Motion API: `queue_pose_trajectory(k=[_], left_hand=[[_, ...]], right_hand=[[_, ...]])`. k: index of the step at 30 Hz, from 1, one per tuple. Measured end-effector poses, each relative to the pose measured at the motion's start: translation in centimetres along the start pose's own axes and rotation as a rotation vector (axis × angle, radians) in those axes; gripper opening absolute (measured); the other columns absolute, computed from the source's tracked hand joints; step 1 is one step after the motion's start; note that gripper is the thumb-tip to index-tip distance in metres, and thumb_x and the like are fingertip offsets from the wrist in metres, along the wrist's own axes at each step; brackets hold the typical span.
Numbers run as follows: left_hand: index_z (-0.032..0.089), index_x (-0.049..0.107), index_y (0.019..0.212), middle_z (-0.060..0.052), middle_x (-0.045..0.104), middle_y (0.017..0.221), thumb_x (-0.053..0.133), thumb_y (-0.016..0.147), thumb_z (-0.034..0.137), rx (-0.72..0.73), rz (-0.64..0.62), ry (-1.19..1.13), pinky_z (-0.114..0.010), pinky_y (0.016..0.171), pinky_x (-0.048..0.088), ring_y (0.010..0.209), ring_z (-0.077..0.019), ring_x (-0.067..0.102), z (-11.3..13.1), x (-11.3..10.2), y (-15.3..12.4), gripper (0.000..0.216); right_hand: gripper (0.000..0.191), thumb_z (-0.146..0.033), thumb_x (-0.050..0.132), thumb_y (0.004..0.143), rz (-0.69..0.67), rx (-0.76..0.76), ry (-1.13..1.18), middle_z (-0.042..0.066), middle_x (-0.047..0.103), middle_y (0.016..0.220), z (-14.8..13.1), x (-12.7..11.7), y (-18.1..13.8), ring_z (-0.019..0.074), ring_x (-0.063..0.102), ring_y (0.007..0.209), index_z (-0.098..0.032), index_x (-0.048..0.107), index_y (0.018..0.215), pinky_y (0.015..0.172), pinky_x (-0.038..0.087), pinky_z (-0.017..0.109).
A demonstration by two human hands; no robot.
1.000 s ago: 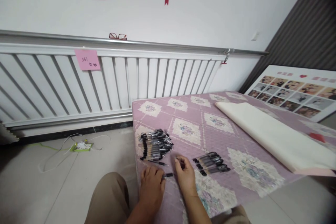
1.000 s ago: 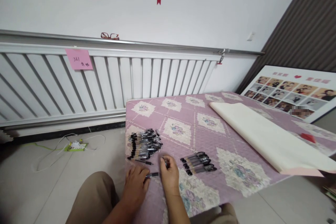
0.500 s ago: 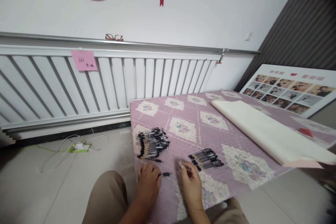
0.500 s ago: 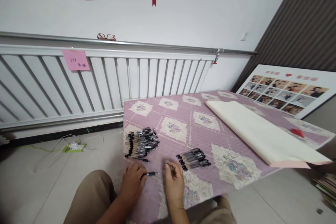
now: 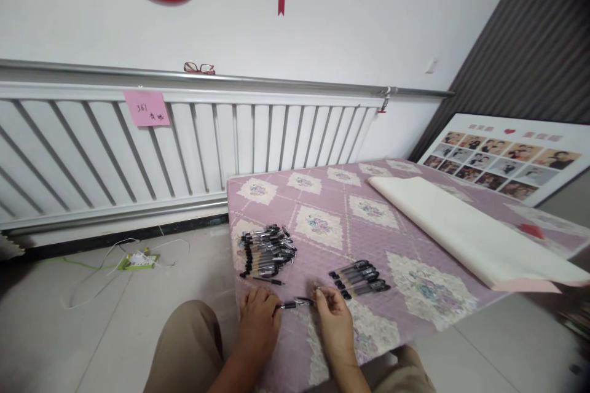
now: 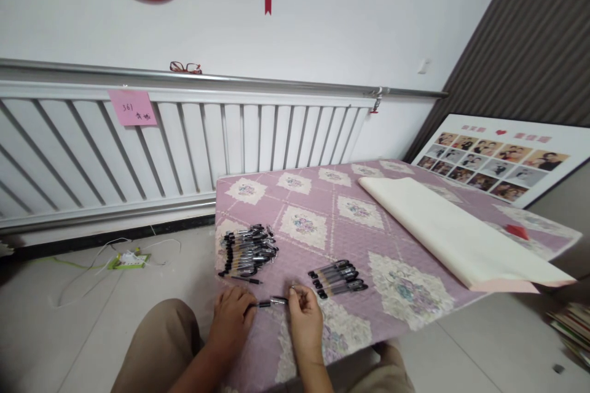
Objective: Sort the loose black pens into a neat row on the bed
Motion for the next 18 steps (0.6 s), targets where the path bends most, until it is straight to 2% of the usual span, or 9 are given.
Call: queue_pose_trajectory(k=[5, 11, 15, 18], left_hand=[[0.026, 0.062, 0.086, 0.001, 0.061, 0.095, 0.048, 0.084, 0.017, 0.009, 0.008, -0.019, -0.040, 0.095, 0.026, 0.098, -0.0204, 0.048, -0.1, 0.0, -0.1, 0.017], [0.026, 0.062, 0.086, 0.001, 0.061, 0.095, 0.048, 0.084, 0.017, 0.004, 0.003, -0.018, -0.040, 0.095, 0.025, 0.099, -0.0201, 0.049, -0.2, 0.2, -0.1, 0.016], [0.026, 0.062, 0.086, 0.001, 0.062, 0.095, 0.049, 0.084, 0.018, 0.000, 0.009, -0.032, -0.040, 0.095, 0.025, 0.099, -0.0205, 0.049, -0.3, 0.2, -0.1, 0.015], [0.027, 0.062, 0.087, 0.001, 0.062, 0.095, 0.049, 0.083, 0.017, 0.004, 0.012, -0.027, -0.040, 0.095, 0.026, 0.099, -0.0206, 0.049, -0.3, 0.2, -0.2, 0.017]], right_hand=[[0.025, -0.041, 0.060, 0.074, -0.019, -0.021, -0.024, 0.002, 0.063, 0.074, 0.3, 0.0, 0.0, 0.0177, 0.057, 0.070, -0.018, 0.060, 0.084, 0.068, 0.045, 0.028], [0.027, -0.045, 0.058, 0.077, -0.143, -0.026, -0.054, 0.001, 0.063, 0.068, -0.7, 0.6, -1.0, 0.0173, 0.058, 0.062, -0.019, 0.060, 0.085, 0.060, 0.046, 0.026], [0.023, -0.042, 0.058, 0.078, -0.181, -0.068, -0.101, 0.003, 0.068, 0.073, -1.4, 1.0, -1.3, 0.0188, 0.062, 0.068, -0.020, 0.062, 0.084, 0.064, 0.048, 0.027], [0.023, -0.041, 0.057, 0.078, -0.162, -0.068, -0.091, 0.005, 0.069, 0.078, -1.5, 0.8, -1.2, 0.0196, 0.063, 0.072, -0.019, 0.063, 0.086, 0.065, 0.049, 0.027]])
Point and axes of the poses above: each hand's wrist, its own y-axis towards the middle knuckle, its own x-axis out of the palm, z = x × y, the point moved 4 cm from there along y, towards the middle knuckle
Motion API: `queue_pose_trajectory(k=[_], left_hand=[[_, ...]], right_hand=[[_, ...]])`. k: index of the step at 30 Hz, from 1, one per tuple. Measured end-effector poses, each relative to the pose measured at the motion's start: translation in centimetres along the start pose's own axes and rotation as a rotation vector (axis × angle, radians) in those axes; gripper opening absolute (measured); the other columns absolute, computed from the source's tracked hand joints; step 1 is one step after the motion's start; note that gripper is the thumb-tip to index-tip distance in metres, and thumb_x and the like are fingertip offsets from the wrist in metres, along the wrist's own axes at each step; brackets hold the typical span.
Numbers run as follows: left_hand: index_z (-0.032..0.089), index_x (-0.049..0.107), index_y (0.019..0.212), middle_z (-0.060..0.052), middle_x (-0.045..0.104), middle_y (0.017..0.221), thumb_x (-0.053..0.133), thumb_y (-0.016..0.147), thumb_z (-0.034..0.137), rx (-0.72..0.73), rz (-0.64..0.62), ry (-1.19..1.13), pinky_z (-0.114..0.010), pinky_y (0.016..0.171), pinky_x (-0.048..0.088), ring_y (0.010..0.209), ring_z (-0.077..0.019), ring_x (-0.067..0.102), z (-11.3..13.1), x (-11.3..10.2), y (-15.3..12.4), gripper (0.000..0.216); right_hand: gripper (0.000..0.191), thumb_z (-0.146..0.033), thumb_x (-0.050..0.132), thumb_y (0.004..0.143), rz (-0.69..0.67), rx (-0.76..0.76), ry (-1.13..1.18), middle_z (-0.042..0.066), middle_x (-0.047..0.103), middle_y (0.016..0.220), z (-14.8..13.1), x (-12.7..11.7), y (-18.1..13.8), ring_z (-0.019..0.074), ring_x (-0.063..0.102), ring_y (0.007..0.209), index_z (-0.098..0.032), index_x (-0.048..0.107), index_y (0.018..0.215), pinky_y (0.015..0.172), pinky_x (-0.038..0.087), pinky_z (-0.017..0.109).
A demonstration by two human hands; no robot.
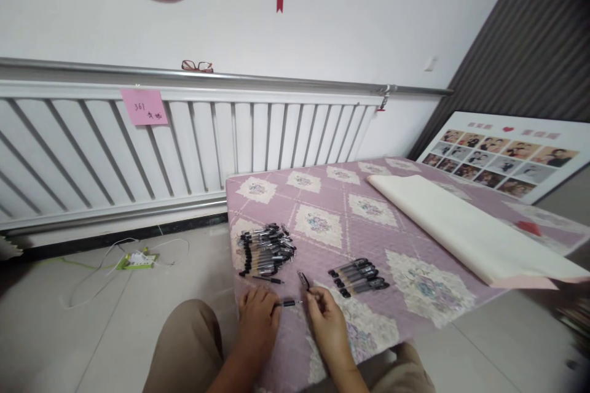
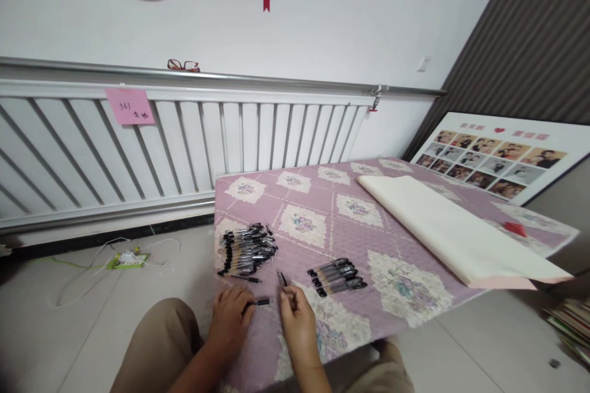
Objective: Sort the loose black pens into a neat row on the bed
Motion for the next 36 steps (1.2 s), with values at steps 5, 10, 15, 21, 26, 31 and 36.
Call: queue_pose_trajectory(k=[5, 10, 15, 21, 26, 31, 36], left_hand=[[0.026, 0.063, 0.088, -0.001, 0.062, 0.096, 0.048, 0.083, 0.018, 0.005, -0.009, 0.008, -0.039, 0.095, 0.027, 0.099, -0.0207, 0.049, 0.0, 0.0, 0.0, 0.017], [0.026, 0.062, 0.088, 0.001, 0.063, 0.095, 0.048, 0.084, 0.019, 0.008, 0.003, -0.001, -0.039, 0.095, 0.026, 0.099, -0.0203, 0.050, -0.1, 0.1, 0.0, 0.016], [0.027, 0.062, 0.091, 0.001, 0.063, 0.095, 0.048, 0.083, 0.020, 0.015, -0.006, -0.026, -0.040, 0.097, 0.025, 0.097, -0.0196, 0.051, -0.2, 0.2, -0.1, 0.017], [0.026, 0.061, 0.090, 0.001, 0.063, 0.094, 0.047, 0.084, 0.020, 0.031, -0.014, -0.061, -0.041, 0.098, 0.024, 0.096, -0.0200, 0.051, -0.2, 0.1, -0.1, 0.017], [0.026, 0.061, 0.088, 0.001, 0.063, 0.093, 0.047, 0.084, 0.018, 0.058, -0.009, -0.055, -0.040, 0.098, 0.024, 0.096, -0.0186, 0.052, 0.0, -0.1, -0.2, 0.016], [0.026, 0.060, 0.088, 0.001, 0.063, 0.093, 0.047, 0.085, 0.019, 0.093, -0.019, -0.059, -0.040, 0.099, 0.023, 0.095, -0.0178, 0.053, 0.2, -0.2, -0.4, 0.016], [0.026, 0.060, 0.089, 0.002, 0.064, 0.093, 0.045, 0.085, 0.017, 0.099, -0.026, -0.050, -0.040, 0.099, 0.023, 0.095, -0.0177, 0.054, 0.4, -0.3, -0.4, 0.018]], right_hand=[[0.025, -0.040, 0.058, 0.077, 0.009, -0.014, 0.008, 0.006, 0.070, 0.083, 0.0, -0.4, 0.0, 0.0205, 0.063, 0.075, -0.018, 0.066, 0.088, 0.069, 0.050, 0.029], [0.020, -0.036, 0.059, 0.077, -0.084, -0.065, -0.014, 0.006, 0.069, 0.086, -0.3, -0.3, -0.2, 0.0208, 0.063, 0.080, -0.020, 0.067, 0.086, 0.074, 0.049, 0.029], [0.024, -0.038, 0.062, 0.074, -0.129, 0.007, 0.049, 0.006, 0.070, 0.082, -0.5, -0.7, -0.1, 0.0212, 0.064, 0.076, -0.020, 0.067, 0.088, 0.072, 0.050, 0.030], [0.023, -0.041, 0.064, 0.071, -0.185, 0.021, 0.058, 0.004, 0.070, 0.075, -1.2, -1.0, 0.1, 0.0202, 0.063, 0.071, -0.021, 0.069, 0.082, 0.067, 0.049, 0.029], [0.020, -0.038, 0.063, 0.071, -0.235, 0.017, 0.049, 0.001, 0.067, 0.071, -1.5, -1.0, 0.0, 0.0183, 0.060, 0.068, -0.022, 0.070, 0.079, 0.065, 0.048, 0.027], [0.017, -0.033, 0.063, 0.071, -0.288, 0.039, 0.038, -0.001, 0.063, 0.067, -1.1, -0.8, 0.0, 0.0166, 0.058, 0.065, -0.020, 0.068, 0.080, 0.064, 0.045, 0.026], [0.016, -0.032, 0.064, 0.071, -0.328, 0.061, 0.104, -0.001, 0.064, 0.068, -0.5, -0.6, 0.0, 0.0162, 0.058, 0.065, -0.020, 0.066, 0.081, 0.063, 0.045, 0.025]])
Point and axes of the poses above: each hand's wrist, its own y-axis towards the middle knuckle, its own x-axis out of the palm, z = x × y, the point moved 4 cm from there along y, towards the middle knuckle
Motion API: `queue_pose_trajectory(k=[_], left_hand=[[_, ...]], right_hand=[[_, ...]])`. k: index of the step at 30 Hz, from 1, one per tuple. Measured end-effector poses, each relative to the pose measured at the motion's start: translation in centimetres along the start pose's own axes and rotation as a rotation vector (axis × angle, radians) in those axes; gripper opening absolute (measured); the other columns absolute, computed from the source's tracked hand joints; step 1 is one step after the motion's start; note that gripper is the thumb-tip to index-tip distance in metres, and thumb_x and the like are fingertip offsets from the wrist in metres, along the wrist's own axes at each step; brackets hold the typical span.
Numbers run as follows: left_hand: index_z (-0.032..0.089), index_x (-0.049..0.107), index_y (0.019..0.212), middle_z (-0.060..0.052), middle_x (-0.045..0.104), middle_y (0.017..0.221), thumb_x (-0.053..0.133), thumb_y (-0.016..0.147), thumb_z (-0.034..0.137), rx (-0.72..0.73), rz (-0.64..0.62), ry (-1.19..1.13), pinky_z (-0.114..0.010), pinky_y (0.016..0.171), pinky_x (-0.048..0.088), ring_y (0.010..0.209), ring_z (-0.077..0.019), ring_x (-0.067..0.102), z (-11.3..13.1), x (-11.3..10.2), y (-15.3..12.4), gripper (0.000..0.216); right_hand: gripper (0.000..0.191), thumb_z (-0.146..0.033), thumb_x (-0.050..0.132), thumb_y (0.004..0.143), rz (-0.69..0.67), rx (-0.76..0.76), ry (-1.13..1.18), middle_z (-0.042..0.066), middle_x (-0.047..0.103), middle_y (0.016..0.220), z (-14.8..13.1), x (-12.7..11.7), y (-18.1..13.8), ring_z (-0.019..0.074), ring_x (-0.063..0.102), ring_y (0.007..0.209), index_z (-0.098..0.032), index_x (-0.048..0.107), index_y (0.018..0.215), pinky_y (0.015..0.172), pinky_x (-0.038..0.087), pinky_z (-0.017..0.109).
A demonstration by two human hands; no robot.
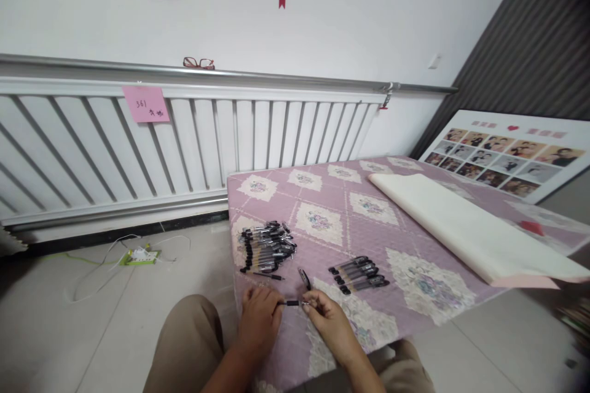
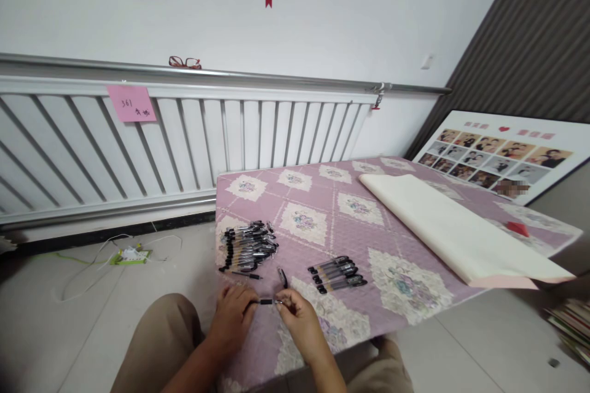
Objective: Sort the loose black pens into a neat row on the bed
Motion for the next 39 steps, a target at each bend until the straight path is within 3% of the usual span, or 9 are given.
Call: queue_pose_trajectory(k=[13, 21, 34, 39], left_hand=[[0.027, 0.061, 0.091, 0.001, 0.064, 0.095, 0.044, 0.087, 0.017, 0.018, -0.021, 0.006, -0.044, 0.099, 0.025, 0.096, -0.0196, 0.053, -0.13, 0.32, 0.10, 0.021], [0.027, 0.062, 0.091, 0.001, 0.064, 0.094, 0.043, 0.088, 0.018, 0.028, -0.029, 0.014, -0.044, 0.097, 0.025, 0.096, -0.0198, 0.053, -0.13, 0.40, 0.31, 0.022], [0.026, 0.062, 0.091, 0.001, 0.064, 0.093, 0.043, 0.087, 0.018, 0.011, -0.048, -0.003, -0.042, 0.098, 0.026, 0.096, -0.0191, 0.053, -0.16, 0.25, 0.22, 0.020], [0.026, 0.061, 0.091, 0.001, 0.064, 0.094, 0.044, 0.086, 0.017, 0.003, -0.047, -0.011, -0.043, 0.098, 0.026, 0.096, -0.0192, 0.053, -0.17, 0.19, 0.20, 0.020]], right_hand=[[0.012, -0.028, 0.056, 0.075, -0.105, 0.013, -0.071, -0.001, 0.059, 0.070, -0.20, 0.15, 0.03, 0.0150, 0.054, 0.069, -0.019, 0.062, 0.080, 0.065, 0.041, 0.024], [0.014, -0.027, 0.057, 0.074, -0.094, 0.024, -0.027, -0.001, 0.061, 0.073, 0.23, 0.28, 0.01, 0.0151, 0.055, 0.070, -0.020, 0.061, 0.086, 0.066, 0.041, 0.024], [0.011, -0.029, 0.057, 0.075, -0.102, 0.001, -0.108, -0.002, 0.056, 0.065, -0.45, 0.36, -0.07, 0.0139, 0.052, 0.064, -0.019, 0.061, 0.075, 0.062, 0.040, 0.023], [0.012, -0.030, 0.057, 0.074, -0.101, 0.006, -0.113, -0.002, 0.057, 0.068, -0.06, 0.39, -0.08, 0.0146, 0.053, 0.067, -0.019, 0.062, 0.079, 0.064, 0.041, 0.024]])
Point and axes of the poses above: each hand's wrist, its own y-axis towards the middle knuckle, its own x-axis out of the palm, z = x × y, the point moved 4 cm from there along y, towards the middle knuckle
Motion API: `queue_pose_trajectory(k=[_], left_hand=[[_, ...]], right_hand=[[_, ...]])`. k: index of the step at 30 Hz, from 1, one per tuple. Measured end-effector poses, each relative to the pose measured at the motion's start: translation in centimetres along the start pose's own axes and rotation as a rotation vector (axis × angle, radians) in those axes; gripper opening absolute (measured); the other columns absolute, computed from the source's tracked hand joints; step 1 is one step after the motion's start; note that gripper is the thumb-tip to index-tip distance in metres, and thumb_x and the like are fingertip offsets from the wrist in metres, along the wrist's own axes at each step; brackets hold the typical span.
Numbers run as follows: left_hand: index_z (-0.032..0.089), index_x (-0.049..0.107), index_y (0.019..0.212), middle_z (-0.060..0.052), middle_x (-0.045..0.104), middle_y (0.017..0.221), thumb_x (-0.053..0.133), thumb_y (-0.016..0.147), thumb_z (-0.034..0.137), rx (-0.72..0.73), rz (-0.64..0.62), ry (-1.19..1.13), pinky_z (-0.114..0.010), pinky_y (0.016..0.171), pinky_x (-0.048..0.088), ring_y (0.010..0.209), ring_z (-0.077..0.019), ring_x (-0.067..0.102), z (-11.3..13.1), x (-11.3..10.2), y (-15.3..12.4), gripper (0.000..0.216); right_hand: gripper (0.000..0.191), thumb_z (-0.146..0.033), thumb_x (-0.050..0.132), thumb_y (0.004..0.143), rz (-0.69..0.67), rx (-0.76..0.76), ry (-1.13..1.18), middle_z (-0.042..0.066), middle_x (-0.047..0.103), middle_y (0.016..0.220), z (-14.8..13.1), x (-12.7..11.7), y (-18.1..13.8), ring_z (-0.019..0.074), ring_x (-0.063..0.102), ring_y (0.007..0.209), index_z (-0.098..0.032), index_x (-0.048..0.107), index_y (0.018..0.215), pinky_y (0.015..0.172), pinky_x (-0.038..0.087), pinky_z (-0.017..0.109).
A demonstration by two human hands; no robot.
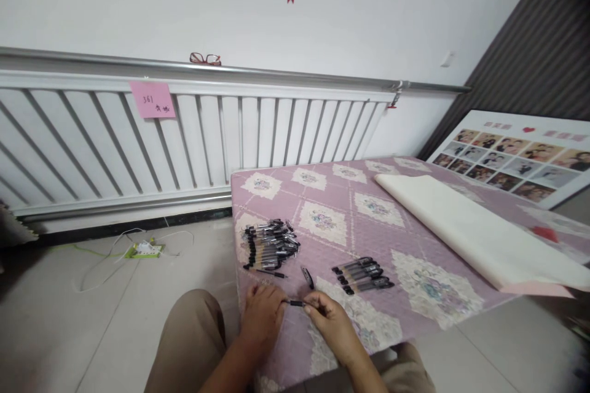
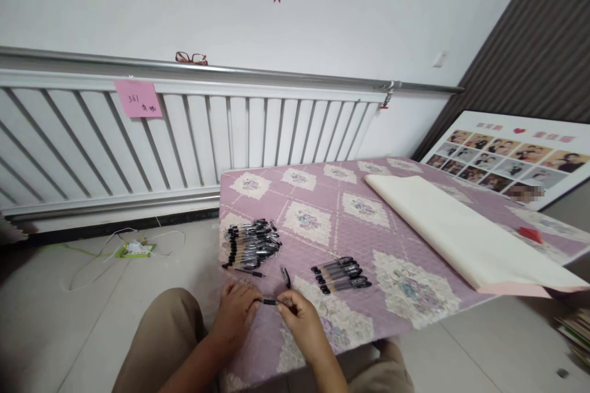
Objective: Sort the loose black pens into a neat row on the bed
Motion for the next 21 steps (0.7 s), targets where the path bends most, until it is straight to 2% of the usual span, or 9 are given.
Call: queue_pose_trajectory(k=[12, 21], left_hand=[[0.026, 0.062, 0.090, 0.001, 0.063, 0.094, 0.046, 0.085, 0.016, -0.002, 0.008, -0.014, -0.043, 0.098, 0.026, 0.095, -0.0190, 0.053, 0.1, -0.2, 0.0, 0.020], [0.026, 0.063, 0.088, 0.001, 0.063, 0.091, 0.049, 0.084, 0.016, 0.004, 0.028, 0.008, -0.042, 0.098, 0.027, 0.094, -0.0184, 0.054, -0.1, 0.0, 0.0, 0.018]], right_hand=[[0.012, -0.030, 0.055, 0.075, -0.025, -0.006, -0.058, -0.003, 0.052, 0.065, -0.1, 0.3, 0.1, 0.0132, 0.049, 0.063, -0.020, 0.061, 0.079, 0.059, 0.039, 0.023], [0.014, -0.032, 0.054, 0.076, -0.002, -0.038, -0.120, -0.001, 0.058, 0.068, -1.6, 0.2, -0.1, 0.0154, 0.053, 0.067, -0.020, 0.061, 0.075, 0.063, 0.041, 0.024]])
Point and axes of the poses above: each hand's wrist, its own y-axis towards the middle knuckle, its own x-axis out of the palm, z = x × y, the point moved 4 cm from there along y, towards the middle knuckle
